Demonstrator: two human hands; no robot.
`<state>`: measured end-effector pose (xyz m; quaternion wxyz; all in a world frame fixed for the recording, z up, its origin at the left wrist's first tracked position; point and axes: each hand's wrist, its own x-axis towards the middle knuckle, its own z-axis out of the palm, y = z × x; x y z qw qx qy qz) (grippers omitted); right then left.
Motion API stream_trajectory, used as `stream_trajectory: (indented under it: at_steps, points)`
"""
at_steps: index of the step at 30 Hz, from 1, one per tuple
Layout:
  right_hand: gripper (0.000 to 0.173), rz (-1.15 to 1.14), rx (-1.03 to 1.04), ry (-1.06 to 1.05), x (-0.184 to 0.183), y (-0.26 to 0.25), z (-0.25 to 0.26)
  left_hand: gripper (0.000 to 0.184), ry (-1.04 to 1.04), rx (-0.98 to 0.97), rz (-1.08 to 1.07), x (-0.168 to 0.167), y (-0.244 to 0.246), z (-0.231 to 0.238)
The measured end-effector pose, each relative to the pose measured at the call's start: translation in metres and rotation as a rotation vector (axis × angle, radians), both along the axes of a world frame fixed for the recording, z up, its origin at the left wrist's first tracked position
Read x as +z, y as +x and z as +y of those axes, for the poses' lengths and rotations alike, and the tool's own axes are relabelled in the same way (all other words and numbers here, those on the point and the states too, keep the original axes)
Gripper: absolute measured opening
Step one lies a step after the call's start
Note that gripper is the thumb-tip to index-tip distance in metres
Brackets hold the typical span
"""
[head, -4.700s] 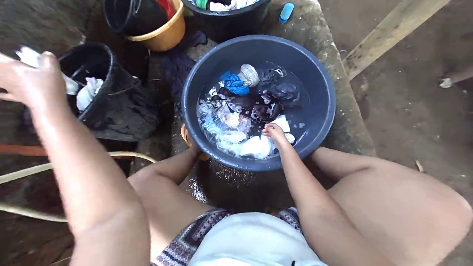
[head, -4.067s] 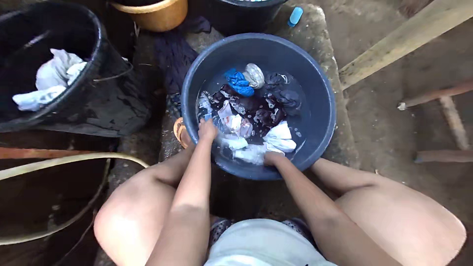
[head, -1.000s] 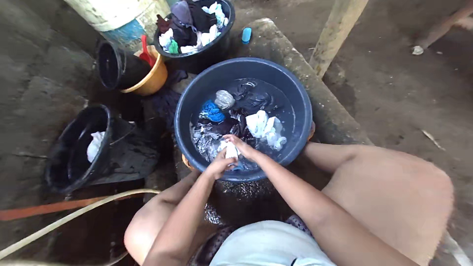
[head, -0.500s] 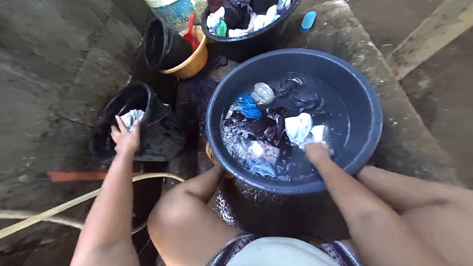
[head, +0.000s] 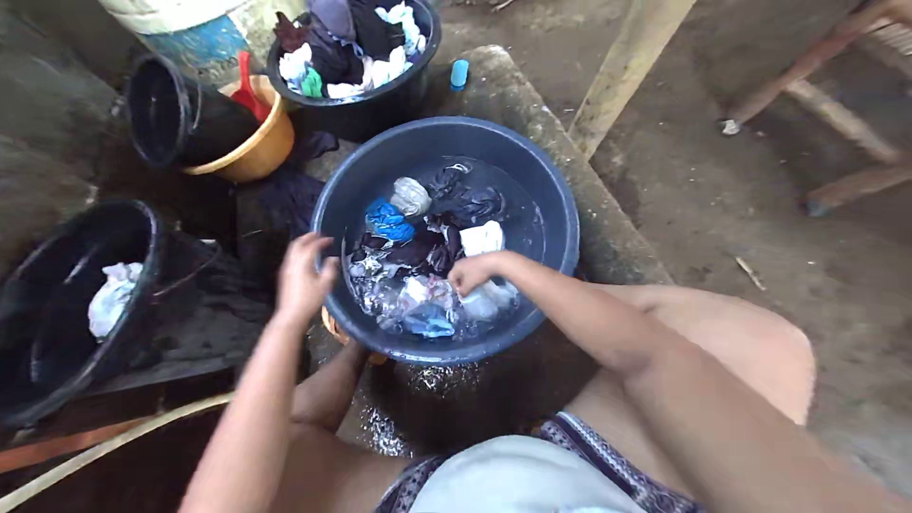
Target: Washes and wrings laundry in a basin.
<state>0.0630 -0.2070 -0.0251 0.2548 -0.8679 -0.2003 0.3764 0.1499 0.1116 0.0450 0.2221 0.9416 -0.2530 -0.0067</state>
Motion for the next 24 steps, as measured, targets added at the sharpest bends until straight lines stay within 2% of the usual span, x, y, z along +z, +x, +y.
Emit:
stream_trajectory:
  at_steps: [2,4,6,8,9,10,12,14,16,18,20,22,24]
  points:
    - [0.016,-0.099,0.005,0.036,0.071,-0.005,-0.002,0.042,-0.16,-0.253,0.128,-0.011,-0.023,-0.07]
    - [0.012,-0.177,-0.001,0.159,0.131,-0.014,-0.011,0.041,-0.436,-0.453,0.213,-0.013,-0.047,-0.122]
    - [0.01,-0.277,0.03,0.32,0.164,-0.021,-0.024,0.042,-0.753,-0.544,0.385,-0.013,-0.066,-0.153]
    - [0.011,-0.428,0.092,0.436,0.176,-0.023,-0.036,0.034,-0.889,-0.592,0.614,-0.016,-0.08,-0.162]
    - [0.012,-0.498,0.125,0.448,0.178,-0.022,-0.04,0.039,-0.828,-0.586,0.692,-0.018,-0.086,-0.16]
    - [0.013,-0.551,0.165,0.419,0.177,-0.021,-0.043,0.042,-0.68,-0.58,0.744,-0.021,-0.091,-0.156]
    - [0.013,-0.523,0.222,0.173,0.167,-0.02,-0.046,0.045,-0.182,-0.623,0.776,-0.03,-0.085,-0.147]
    - [0.017,-0.355,0.229,-0.167,0.126,-0.016,-0.047,0.05,0.32,-0.634,0.72,-0.059,-0.067,-0.138]
    - [0.021,-0.218,0.235,-0.323,0.052,-0.006,-0.054,0.049,0.621,-0.577,0.575,-0.106,-0.051,-0.124]
    - [0.022,-0.217,0.229,-0.358,-0.04,0.0,-0.062,0.048,0.697,-0.497,0.513,-0.149,-0.042,-0.12]
    - [0.027,-0.195,0.161,-0.363,-0.115,0.006,-0.056,0.048,0.69,-0.444,0.567,-0.179,-0.045,-0.129]
    - [0.031,-0.084,0.005,-0.333,-0.158,0.009,-0.035,0.054,0.722,-0.436,0.686,-0.196,-0.053,-0.148]
    - [0.036,0.03,-0.208,-0.282,-0.173,0.003,-0.005,0.054,0.772,-0.412,0.793,-0.21,-0.063,-0.164]
